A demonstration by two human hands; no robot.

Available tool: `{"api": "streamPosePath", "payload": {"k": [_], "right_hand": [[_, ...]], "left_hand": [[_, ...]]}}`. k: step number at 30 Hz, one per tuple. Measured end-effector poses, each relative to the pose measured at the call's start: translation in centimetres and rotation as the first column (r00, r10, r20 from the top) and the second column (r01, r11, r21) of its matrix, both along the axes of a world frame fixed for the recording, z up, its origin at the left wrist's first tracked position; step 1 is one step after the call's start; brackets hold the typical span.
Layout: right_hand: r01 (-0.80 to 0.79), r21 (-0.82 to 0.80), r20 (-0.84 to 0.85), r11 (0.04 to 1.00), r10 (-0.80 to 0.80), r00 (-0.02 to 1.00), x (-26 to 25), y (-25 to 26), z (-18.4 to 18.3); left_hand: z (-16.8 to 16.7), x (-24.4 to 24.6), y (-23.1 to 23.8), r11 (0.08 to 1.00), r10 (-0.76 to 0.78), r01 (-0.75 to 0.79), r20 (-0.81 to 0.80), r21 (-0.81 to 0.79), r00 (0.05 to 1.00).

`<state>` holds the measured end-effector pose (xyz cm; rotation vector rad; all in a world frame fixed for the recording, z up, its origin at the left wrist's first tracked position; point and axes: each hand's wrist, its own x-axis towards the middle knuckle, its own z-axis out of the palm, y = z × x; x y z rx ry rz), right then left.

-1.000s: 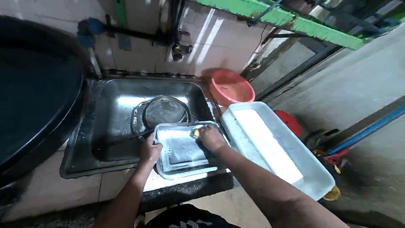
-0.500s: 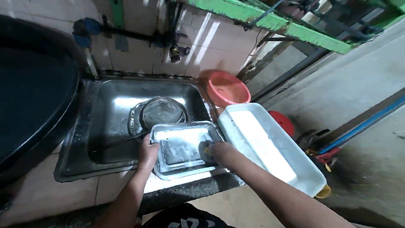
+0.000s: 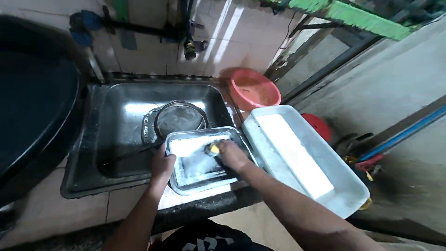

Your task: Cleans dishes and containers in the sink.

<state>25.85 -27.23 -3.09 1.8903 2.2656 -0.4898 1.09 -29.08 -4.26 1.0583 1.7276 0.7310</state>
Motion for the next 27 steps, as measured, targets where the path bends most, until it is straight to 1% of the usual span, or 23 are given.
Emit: {"api": "streamPosePath", "payload": {"k": [2, 3, 5, 6, 7, 9, 11, 13, 14, 18, 20, 22, 24, 27], "right_hand": [[0.091, 0.013, 0.097, 0.996, -0.092, 0.991, 0.5, 0.7, -0.1], [0.089, 0.046, 0.086, 0.995, -0.092, 0.992, -0.3, 0.7, -0.4], [0.072, 0.092, -0.047, 0.993, -0.068, 0.997, -3.0, 0.6, -0.8], [0.075, 0.077, -0.132, 0.994, -0.064, 0.989, -4.9, 0.9, -0.7], [0.108, 0.032, -0.222, 0.994, -0.099, 0.970, -6.9, 1.4, -0.5], [0.234, -0.107, -0.363, 0.966, -0.257, 0.895, -10.5, 2.8, 0.3], [0.297, -0.232, -0.410, 0.926, -0.370, 0.834, -12.8, 3.8, 0.6], [0.315, -0.312, -0.432, 0.896, -0.430, 0.793, -13.6, 3.9, 0.6], [0.314, -0.344, -0.424, 0.885, -0.445, 0.789, -13.6, 3.8, 0.7], [0.255, -0.445, -0.292, 0.858, -0.409, 0.864, -13.4, 2.7, 2.2], [0.224, -0.471, -0.282, 0.853, -0.387, 0.878, -13.1, 1.8, 2.6], [0.169, -0.468, -0.310, 0.867, -0.340, 0.888, -12.8, 0.5, 2.7], [0.091, -0.485, -0.288, 0.870, -0.257, 0.923, -12.6, -0.3, 3.1], [-0.030, -0.499, -0.285, 0.866, -0.131, 0.950, -11.9, -1.0, 3.6]], "left_hand": [[-0.4, 0.0, 0.1, 1.000, 0.008, -0.008, 0.014, -0.016, 1.000], [-0.7, -0.1, 0.1, 1.000, 0.007, -0.007, 0.031, -0.019, 0.999], [-1.2, -0.2, 0.2, 1.000, 0.001, 0.001, 0.064, -0.026, 0.998], [-1.3, -0.3, 0.2, 1.000, -0.001, 0.004, 0.075, -0.028, 0.997], [-1.4, -0.3, 0.2, 1.000, -0.002, 0.004, 0.083, -0.025, 0.997], [-1.4, -0.3, 0.0, 1.000, -0.006, 0.008, 0.087, -0.013, 0.996], [-1.5, -0.3, -0.1, 0.999, -0.037, 0.036, 0.079, 0.014, 0.996], [-1.7, -0.2, -0.2, 0.997, -0.062, 0.059, 0.076, 0.051, 0.995], [-1.6, 0.0, -0.2, 0.997, -0.059, 0.055, 0.070, 0.056, 0.996], [-0.9, 0.3, 0.0, 1.000, -0.028, 0.028, 0.036, 0.012, 0.999], [-1.2, 0.4, 0.3, 1.000, -0.002, 0.002, 0.033, -0.003, 0.999], [-1.1, 0.6, 0.4, 0.999, 0.034, -0.033, 0.018, -0.027, 0.999], [-1.0, 0.5, 0.3, 0.998, 0.051, -0.049, 0.053, -0.034, 0.997], [-1.9, -0.1, -0.1, 0.999, -0.007, 0.001, 0.148, 0.041, 0.989]]}}
